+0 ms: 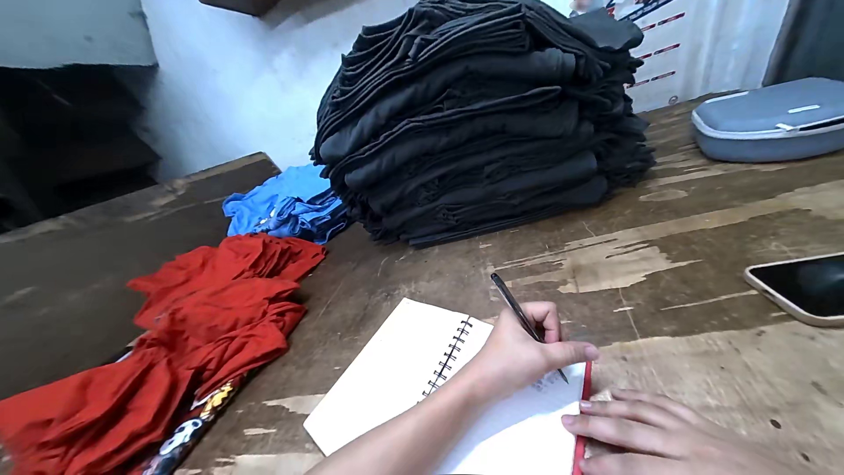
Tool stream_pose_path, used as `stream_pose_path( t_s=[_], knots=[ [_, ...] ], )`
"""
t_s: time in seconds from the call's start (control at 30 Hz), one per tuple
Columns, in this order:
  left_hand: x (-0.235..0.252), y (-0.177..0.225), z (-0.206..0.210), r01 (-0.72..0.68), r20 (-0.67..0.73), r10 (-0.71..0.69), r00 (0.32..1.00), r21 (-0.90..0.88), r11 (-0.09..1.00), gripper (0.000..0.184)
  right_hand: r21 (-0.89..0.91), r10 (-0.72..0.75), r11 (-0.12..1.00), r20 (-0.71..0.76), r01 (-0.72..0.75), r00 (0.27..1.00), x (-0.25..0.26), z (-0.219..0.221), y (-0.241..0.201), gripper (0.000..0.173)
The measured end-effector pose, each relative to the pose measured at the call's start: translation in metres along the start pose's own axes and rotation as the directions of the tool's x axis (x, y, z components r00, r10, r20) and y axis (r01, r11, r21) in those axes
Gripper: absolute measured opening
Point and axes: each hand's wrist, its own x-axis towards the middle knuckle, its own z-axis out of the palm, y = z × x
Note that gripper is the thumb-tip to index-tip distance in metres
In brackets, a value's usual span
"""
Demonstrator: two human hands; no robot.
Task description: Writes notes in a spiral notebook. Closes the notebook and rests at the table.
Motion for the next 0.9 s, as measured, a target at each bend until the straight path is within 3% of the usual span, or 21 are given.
stream_pose_path(
  t_s=[0.17, 0.33, 0.57, 0.73, 0.9],
  knots=[
    [0.001, 0.003, 0.001, 0.048, -0.011, -0.049, 0.999, -0.074, 0.996, 0.035, 0.0, -0.002, 1.0, -0.005, 0.002, 1.0, 0.0, 0.0, 0.001, 0.08],
    [0.0, -0.003, 0.006, -0.006, 0.055, 0.005, 0.998, 0.017, 1.0, 0.032, 0.001, 0.004, 1.0, 0.004, -0.004, 1.0, 0.0, 0.0, 0.0, 0.08],
    [0.0, 0.003, -0.006, 0.006, -0.052, -0.003, 0.999, 0.053, 0.999, 0.034, 0.009, 0.001, 1.0, 0.005, -0.001, 1.0, -0.001, 0.0, 0.0, 0.079],
    [-0.002, -0.003, 0.004, -0.018, 0.007, 0.017, 1.0, 0.066, 0.998, 0.033, 0.003, 0.007, 1.0, 0.008, -0.007, 1.0, 0.0, -0.001, -0.002, 0.08],
    [-0.001, -0.002, 0.003, 0.016, -0.033, -0.015, 0.999, 0.035, 0.999, 0.034, 0.0, -0.001, 1.0, 0.003, 0.001, 1.0, -0.001, -0.001, -0.001, 0.079]
  ],
)
